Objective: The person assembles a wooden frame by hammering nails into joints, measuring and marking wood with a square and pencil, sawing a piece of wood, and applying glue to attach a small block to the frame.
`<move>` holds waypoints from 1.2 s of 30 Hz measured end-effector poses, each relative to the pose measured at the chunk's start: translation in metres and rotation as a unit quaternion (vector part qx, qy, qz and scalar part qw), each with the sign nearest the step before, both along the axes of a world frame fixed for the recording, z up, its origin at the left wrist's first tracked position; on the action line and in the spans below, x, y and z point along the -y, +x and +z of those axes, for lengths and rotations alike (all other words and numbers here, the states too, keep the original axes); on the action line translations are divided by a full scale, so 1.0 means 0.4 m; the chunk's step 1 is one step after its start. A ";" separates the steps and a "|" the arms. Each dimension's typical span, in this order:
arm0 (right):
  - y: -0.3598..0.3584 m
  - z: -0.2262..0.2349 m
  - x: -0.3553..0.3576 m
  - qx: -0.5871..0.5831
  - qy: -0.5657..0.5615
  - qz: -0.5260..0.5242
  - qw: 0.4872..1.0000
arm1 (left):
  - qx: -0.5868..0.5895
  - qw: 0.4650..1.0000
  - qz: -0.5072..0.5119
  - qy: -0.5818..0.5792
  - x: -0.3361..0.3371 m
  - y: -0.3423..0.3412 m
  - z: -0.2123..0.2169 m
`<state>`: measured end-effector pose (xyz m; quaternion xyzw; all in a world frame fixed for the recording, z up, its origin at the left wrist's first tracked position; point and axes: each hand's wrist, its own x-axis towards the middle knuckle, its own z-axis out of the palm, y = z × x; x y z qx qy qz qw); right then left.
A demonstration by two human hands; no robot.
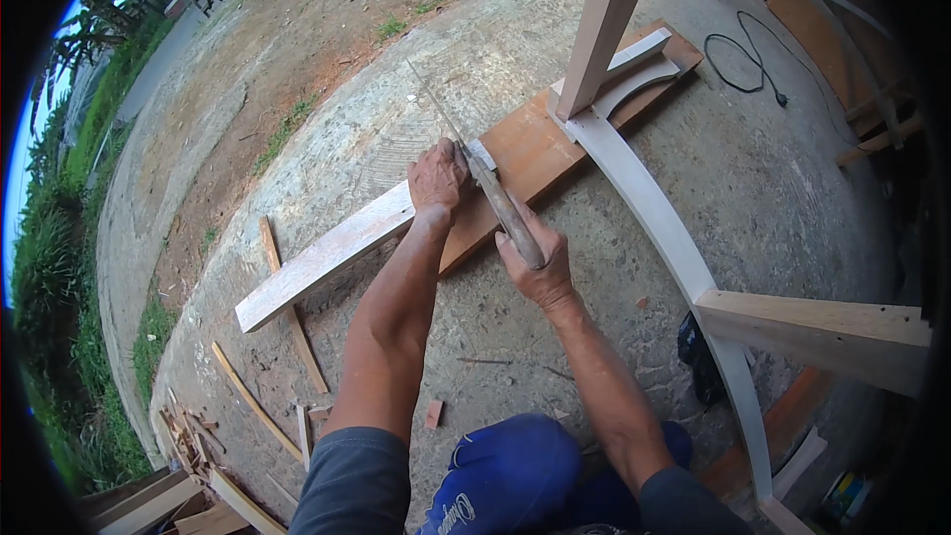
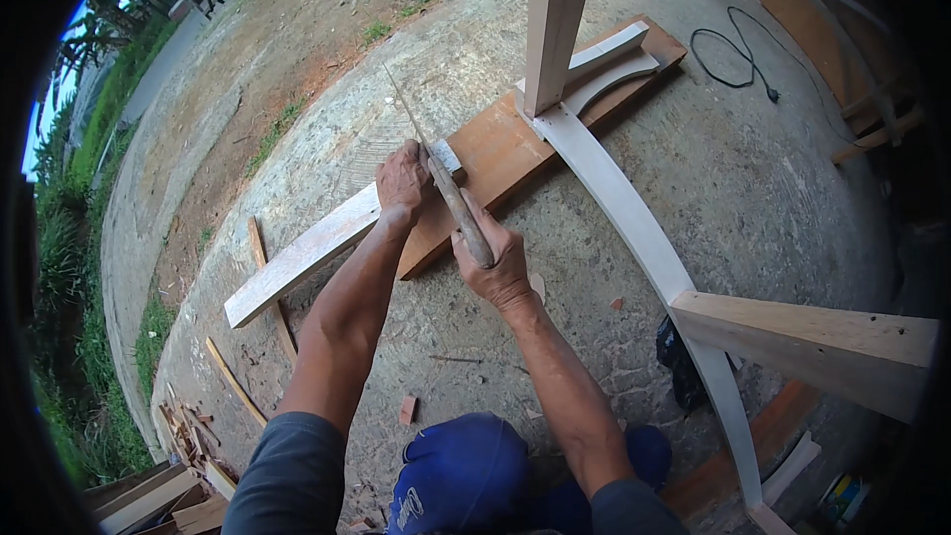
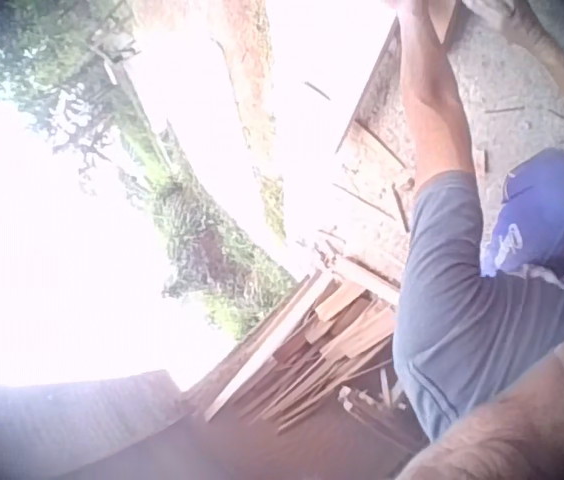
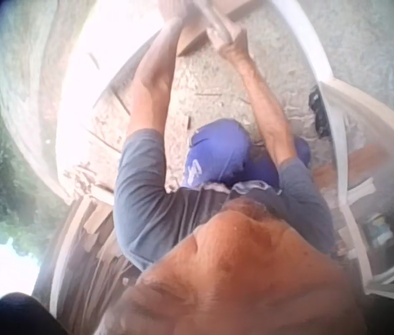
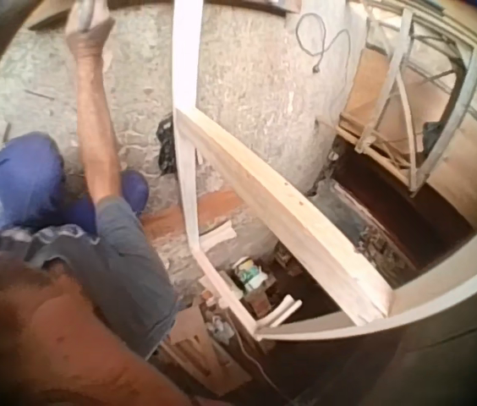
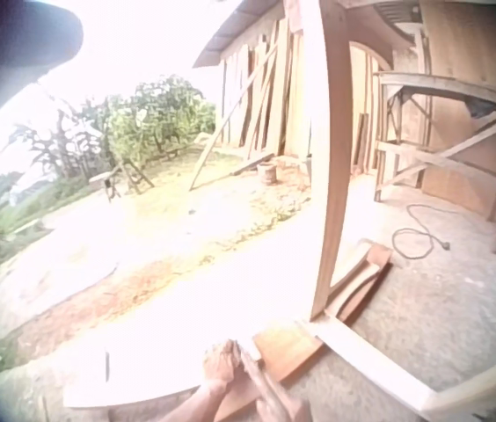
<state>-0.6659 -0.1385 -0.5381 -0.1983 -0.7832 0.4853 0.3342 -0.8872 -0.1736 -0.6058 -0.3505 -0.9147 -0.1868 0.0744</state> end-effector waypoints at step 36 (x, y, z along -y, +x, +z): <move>0.476 0.114 0.136 0.147 0.003 0.041 0.988 | 0.000 0.999 0.044 -0.019 0.036 0.002 0.013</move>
